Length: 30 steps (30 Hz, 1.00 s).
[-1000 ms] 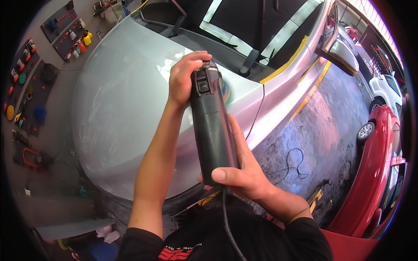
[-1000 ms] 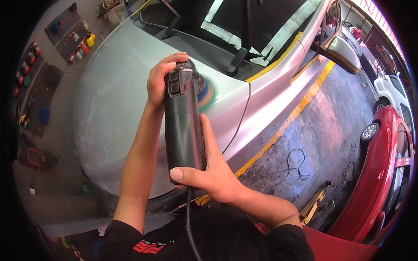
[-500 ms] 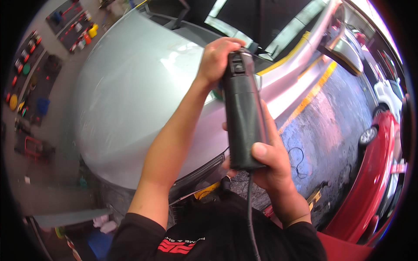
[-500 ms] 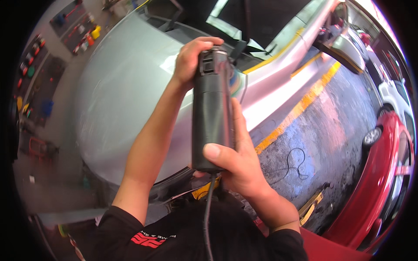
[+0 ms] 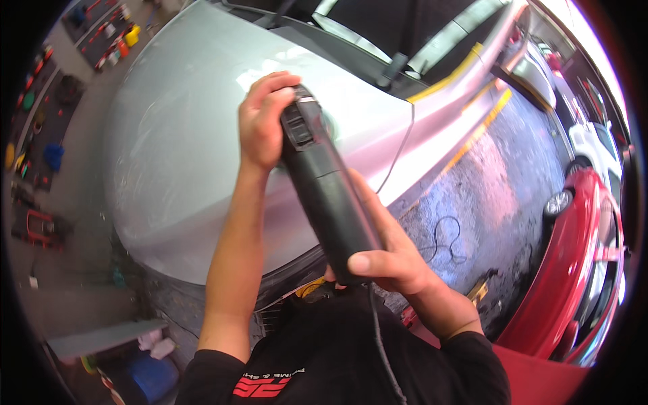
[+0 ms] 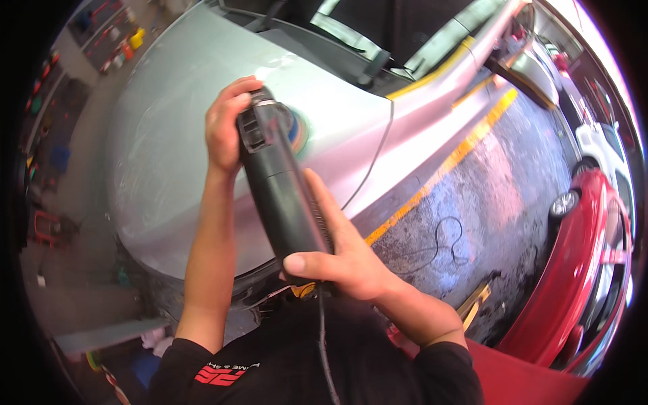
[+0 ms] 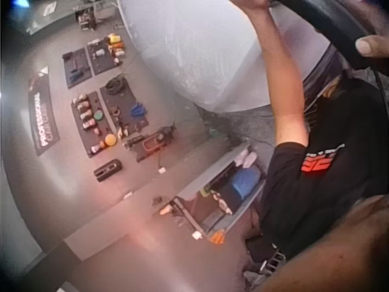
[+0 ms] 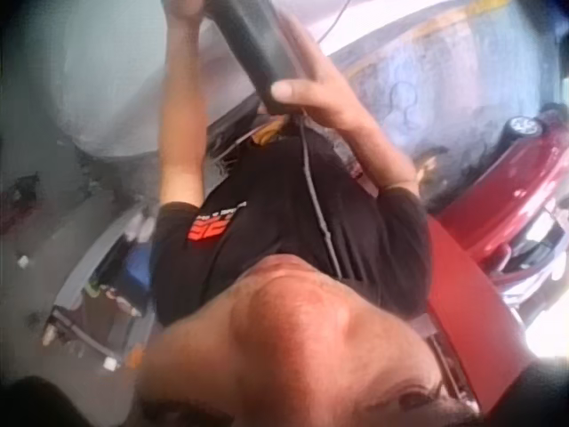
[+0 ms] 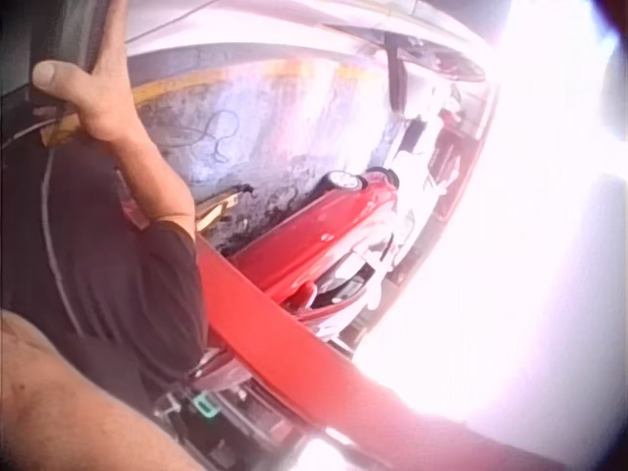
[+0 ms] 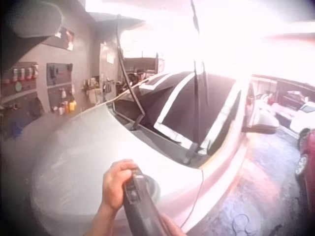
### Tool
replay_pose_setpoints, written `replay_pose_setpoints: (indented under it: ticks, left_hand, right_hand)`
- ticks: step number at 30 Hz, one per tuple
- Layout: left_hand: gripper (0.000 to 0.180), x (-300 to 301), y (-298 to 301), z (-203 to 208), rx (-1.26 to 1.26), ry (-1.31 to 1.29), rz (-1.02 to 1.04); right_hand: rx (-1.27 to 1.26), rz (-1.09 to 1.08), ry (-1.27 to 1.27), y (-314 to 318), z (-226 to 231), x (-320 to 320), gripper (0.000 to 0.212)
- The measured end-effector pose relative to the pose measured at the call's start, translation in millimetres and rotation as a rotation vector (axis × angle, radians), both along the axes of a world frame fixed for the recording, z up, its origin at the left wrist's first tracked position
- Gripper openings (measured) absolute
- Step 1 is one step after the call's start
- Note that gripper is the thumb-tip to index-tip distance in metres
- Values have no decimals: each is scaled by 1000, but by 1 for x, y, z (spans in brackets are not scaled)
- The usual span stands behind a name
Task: The person uses a rotary polisher with a green pad to polish the hood of a silver car in a garage. They move the polisher across the surface, then stop to remove the pad, rinse it under a faucet, and reattach it before continuing.
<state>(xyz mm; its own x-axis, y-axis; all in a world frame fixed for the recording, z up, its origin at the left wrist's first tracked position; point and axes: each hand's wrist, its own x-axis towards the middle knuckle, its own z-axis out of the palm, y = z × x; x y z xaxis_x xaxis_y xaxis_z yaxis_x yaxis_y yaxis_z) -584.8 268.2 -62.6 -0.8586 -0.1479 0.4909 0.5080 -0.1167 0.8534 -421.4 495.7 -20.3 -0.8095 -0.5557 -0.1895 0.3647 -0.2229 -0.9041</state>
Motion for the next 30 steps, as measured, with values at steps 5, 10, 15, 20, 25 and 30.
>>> replay_pose_setpoints:
  ticks: [5, 10, 15, 20, 25, 30]
  left_hand:
    - [32, -8, 39, 9, -11, -7, -74]
    - [29, -3, 105, 27, -151, 98, -78]
    - [29, -3, 142, 33, -185, 119, -73]
    - [29, -4, 163, 38, -194, 138, -50]
    - [30, -4, 176, 40, -254, 145, -2]
    - [30, -2, 173, 39, -266, 144, 22]
  right_hand:
    - [17, -120, 146, 27, -17, 6, 134]
    - [-81, -227, 101, 69, -34, 15, 134]
    - [-161, -253, 101, 103, -53, 11, 138]
    - [-137, -197, 176, 131, -65, -1, 139]
    - [-178, -176, 150, 146, -71, -5, 139]
    - [-219, -151, 161, 149, -62, -8, 132]
